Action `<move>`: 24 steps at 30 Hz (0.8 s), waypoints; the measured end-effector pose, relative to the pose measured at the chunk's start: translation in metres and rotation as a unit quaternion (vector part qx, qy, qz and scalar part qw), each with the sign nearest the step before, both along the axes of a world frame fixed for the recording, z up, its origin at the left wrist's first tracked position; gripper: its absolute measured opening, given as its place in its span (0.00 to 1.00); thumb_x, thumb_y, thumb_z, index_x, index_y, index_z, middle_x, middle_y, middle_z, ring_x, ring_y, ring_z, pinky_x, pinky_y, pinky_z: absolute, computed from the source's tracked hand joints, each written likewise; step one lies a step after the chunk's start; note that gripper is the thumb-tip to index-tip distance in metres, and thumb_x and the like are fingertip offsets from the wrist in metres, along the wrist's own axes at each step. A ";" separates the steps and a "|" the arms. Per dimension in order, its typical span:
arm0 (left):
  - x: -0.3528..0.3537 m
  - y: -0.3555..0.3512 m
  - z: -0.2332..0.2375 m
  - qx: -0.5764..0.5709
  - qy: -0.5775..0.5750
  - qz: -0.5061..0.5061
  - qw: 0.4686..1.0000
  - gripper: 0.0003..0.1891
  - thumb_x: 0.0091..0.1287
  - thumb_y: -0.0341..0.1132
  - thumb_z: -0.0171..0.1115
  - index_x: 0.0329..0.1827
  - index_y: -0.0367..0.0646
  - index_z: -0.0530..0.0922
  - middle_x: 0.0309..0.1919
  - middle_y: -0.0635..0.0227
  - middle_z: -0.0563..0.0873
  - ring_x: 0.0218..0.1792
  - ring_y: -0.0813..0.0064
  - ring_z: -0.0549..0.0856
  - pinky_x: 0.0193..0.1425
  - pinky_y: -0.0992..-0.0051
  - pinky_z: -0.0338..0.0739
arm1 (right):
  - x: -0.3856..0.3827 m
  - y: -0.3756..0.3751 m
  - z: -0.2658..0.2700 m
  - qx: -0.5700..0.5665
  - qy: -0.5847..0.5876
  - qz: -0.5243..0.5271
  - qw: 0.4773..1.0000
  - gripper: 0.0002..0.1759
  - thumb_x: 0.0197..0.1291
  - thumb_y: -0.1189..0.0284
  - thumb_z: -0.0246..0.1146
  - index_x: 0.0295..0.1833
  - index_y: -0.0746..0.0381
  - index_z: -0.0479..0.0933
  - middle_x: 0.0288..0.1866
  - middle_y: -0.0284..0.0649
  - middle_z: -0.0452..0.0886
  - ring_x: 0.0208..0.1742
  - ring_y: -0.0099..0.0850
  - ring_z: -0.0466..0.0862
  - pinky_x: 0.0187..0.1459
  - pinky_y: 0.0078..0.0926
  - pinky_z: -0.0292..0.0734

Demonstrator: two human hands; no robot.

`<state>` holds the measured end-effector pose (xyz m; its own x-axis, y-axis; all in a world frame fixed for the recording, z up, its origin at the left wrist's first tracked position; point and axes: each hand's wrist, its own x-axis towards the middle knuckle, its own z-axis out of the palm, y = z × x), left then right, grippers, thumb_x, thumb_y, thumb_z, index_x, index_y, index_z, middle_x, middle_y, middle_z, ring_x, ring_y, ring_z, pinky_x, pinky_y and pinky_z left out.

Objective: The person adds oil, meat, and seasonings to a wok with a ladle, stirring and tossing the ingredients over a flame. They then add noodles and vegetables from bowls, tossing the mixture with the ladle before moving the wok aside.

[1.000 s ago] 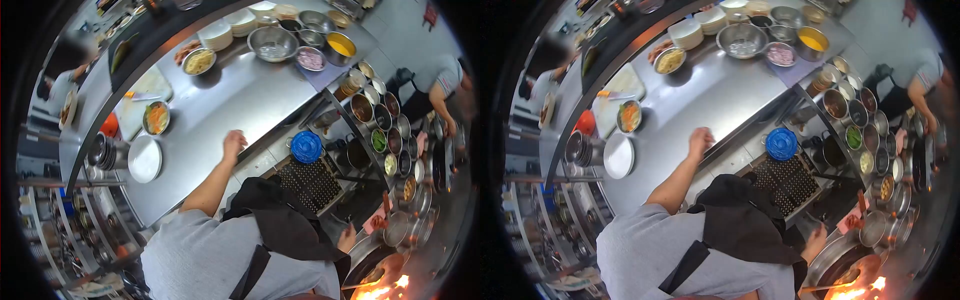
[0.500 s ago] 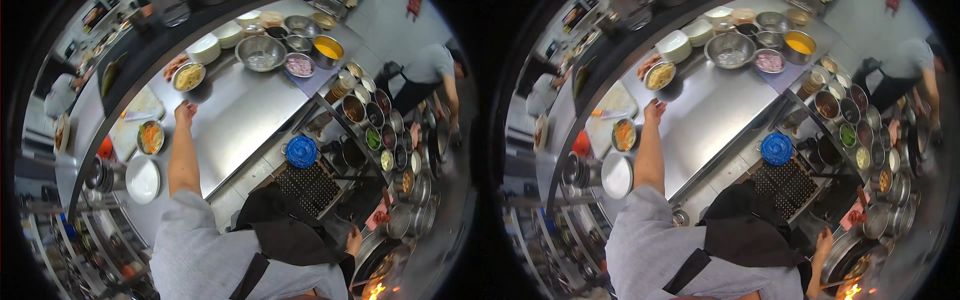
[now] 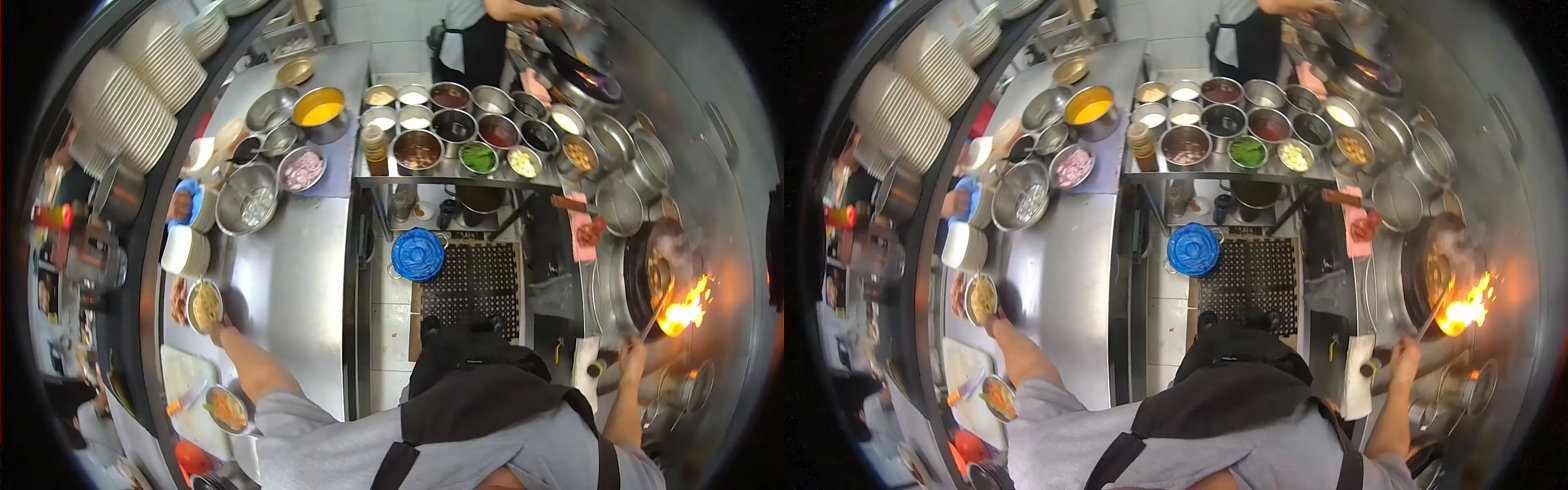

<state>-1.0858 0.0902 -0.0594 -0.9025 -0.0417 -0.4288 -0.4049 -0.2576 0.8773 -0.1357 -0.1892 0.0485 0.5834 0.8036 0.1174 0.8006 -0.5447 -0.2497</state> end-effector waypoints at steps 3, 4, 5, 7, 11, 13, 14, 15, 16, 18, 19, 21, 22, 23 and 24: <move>0.023 -0.021 -0.030 0.000 0.113 -0.037 0.993 0.20 0.61 0.31 0.61 0.47 0.19 0.71 0.43 0.48 0.79 0.36 0.54 0.82 0.42 0.66 0.85 | 0.008 0.001 0.027 0.072 -0.023 -0.095 0.993 0.12 0.52 0.78 0.59 0.43 0.69 0.78 0.37 0.54 0.81 0.40 0.49 0.81 0.45 0.39 0.75; 0.022 -0.035 -0.050 -0.112 0.161 -0.094 0.976 0.17 0.60 0.31 0.63 0.46 0.25 0.74 0.42 0.54 0.81 0.36 0.62 0.82 0.43 0.69 0.83 | 0.016 -0.006 0.024 0.090 -0.055 -0.112 0.988 0.12 0.52 0.76 0.60 0.44 0.68 0.77 0.40 0.54 0.81 0.42 0.49 0.81 0.46 0.39 0.74; 0.022 -0.044 -0.066 -0.217 0.217 -0.156 0.939 0.15 0.58 0.32 0.64 0.45 0.31 0.78 0.40 0.59 0.84 0.37 0.69 0.82 0.44 0.72 0.81 | 0.032 -0.017 0.014 0.058 -0.084 -0.136 0.985 0.16 0.52 0.72 0.61 0.47 0.67 0.77 0.45 0.53 0.80 0.47 0.48 0.79 0.50 0.39 0.73; 0.048 -0.050 -0.074 -0.092 0.144 -0.152 0.973 0.13 0.59 0.33 0.63 0.41 0.31 0.79 0.39 0.57 0.84 0.37 0.69 0.82 0.39 0.71 0.79 | 0.052 -0.032 -0.012 0.061 -0.149 -0.173 0.972 0.24 0.53 0.63 0.63 0.52 0.65 0.75 0.51 0.53 0.78 0.54 0.48 0.76 0.58 0.39 0.70; 0.169 -0.031 -0.047 -0.086 0.126 -0.293 0.944 0.06 0.55 0.28 0.54 0.28 0.34 0.78 0.23 0.65 0.78 0.19 0.74 0.71 0.20 0.78 0.62 | 0.051 -0.014 0.003 -0.099 -0.043 -0.293 0.950 0.38 0.50 0.54 0.67 0.60 0.67 0.66 0.51 0.59 0.75 0.54 0.51 0.76 0.56 0.41 0.72; 0.203 -0.023 -0.049 -0.094 0.076 -0.410 0.904 0.04 0.54 0.28 0.54 0.24 0.38 0.75 0.20 0.68 0.74 0.14 0.79 0.64 0.17 0.79 0.53 | 0.064 -0.014 -0.019 -0.103 0.032 -0.324 0.940 0.49 0.47 0.55 0.68 0.69 0.66 0.54 0.53 0.59 0.74 0.57 0.51 0.74 0.58 0.42 0.71; 0.223 -0.025 -0.046 -0.099 0.052 -0.462 0.880 0.05 0.54 0.28 0.54 0.21 0.39 0.73 0.18 0.70 0.72 0.12 0.82 0.60 0.16 0.79 0.48 | 0.066 -0.011 -0.021 -0.095 0.077 -0.338 0.933 0.45 0.49 0.65 0.64 0.71 0.64 0.52 0.54 0.60 0.74 0.55 0.52 0.76 0.56 0.42 0.72; 0.286 -0.022 -0.001 -0.089 0.076 -0.517 0.848 0.04 0.53 0.27 0.54 0.22 0.40 0.71 0.18 0.71 0.72 0.12 0.81 0.62 0.15 0.81 0.52 | 0.071 -0.011 -0.023 -0.092 0.078 -0.349 0.929 0.45 0.49 0.65 0.64 0.71 0.64 0.52 0.54 0.60 0.74 0.55 0.52 0.76 0.56 0.42 0.72; 0.316 -0.015 0.001 -0.096 0.090 -0.551 0.824 0.02 0.52 0.26 0.54 0.23 0.39 0.71 0.18 0.70 0.73 0.12 0.81 0.63 0.15 0.81 0.54 | 0.073 -0.016 -0.026 -0.095 0.083 -0.346 0.929 0.43 0.49 0.70 0.62 0.71 0.63 0.53 0.54 0.60 0.74 0.54 0.53 0.76 0.56 0.43 0.72; 0.389 0.001 0.016 -0.081 0.090 -0.610 0.783 0.01 0.50 0.23 0.54 0.25 0.38 0.71 0.19 0.69 0.74 0.12 0.82 0.65 0.15 0.83 0.57 | 0.075 -0.024 -0.019 -0.025 0.067 -0.332 0.941 0.36 0.47 0.78 0.55 0.67 0.68 0.59 0.49 0.62 0.76 0.50 0.56 0.77 0.55 0.44 0.71; 0.431 0.008 0.029 -0.058 0.073 -0.636 0.766 0.03 0.49 0.22 0.54 0.27 0.37 0.72 0.20 0.68 0.75 0.12 0.82 0.66 0.15 0.83 0.58 | 0.079 -0.029 -0.016 -0.022 0.068 -0.344 0.936 0.36 0.47 0.78 0.55 0.67 0.68 0.59 0.49 0.62 0.76 0.50 0.56 0.77 0.55 0.44 0.71; 0.496 0.024 0.041 -0.057 0.081 -0.703 0.704 0.05 0.49 0.21 0.54 0.29 0.37 0.73 0.22 0.66 0.78 0.12 0.82 0.69 0.13 0.84 0.59 | 0.092 -0.038 -0.013 0.059 0.101 -0.331 0.936 0.35 0.48 0.77 0.55 0.66 0.68 0.61 0.49 0.63 0.75 0.50 0.56 0.77 0.53 0.44 0.71; 0.530 0.033 0.044 -0.044 0.082 -0.721 0.687 0.05 0.50 0.22 0.54 0.30 0.37 0.73 0.22 0.66 0.79 0.12 0.83 0.69 0.12 0.85 0.60 | 0.097 -0.040 -0.013 0.053 0.105 -0.351 0.929 0.35 0.49 0.76 0.55 0.67 0.68 0.59 0.47 0.63 0.76 0.50 0.55 0.77 0.53 0.44 0.70; 0.560 0.040 0.048 -0.032 0.085 -0.738 0.669 0.05 0.50 0.22 0.54 0.30 0.37 0.73 0.23 0.66 0.80 0.12 0.83 0.70 0.12 0.85 0.60 | 0.105 -0.041 -0.016 0.060 0.109 -0.362 0.924 0.35 0.49 0.76 0.55 0.67 0.68 0.59 0.47 0.63 0.76 0.50 0.55 0.77 0.53 0.44 0.70; 0.591 0.045 0.057 -0.013 0.077 -0.766 0.639 0.05 0.51 0.22 0.54 0.31 0.37 0.74 0.23 0.67 0.80 0.12 0.84 0.70 0.12 0.86 0.61 | 0.113 -0.040 -0.020 0.065 0.108 -0.386 0.914 0.35 0.50 0.75 0.55 0.67 0.67 0.59 0.46 0.63 0.76 0.49 0.55 0.77 0.53 0.43 0.71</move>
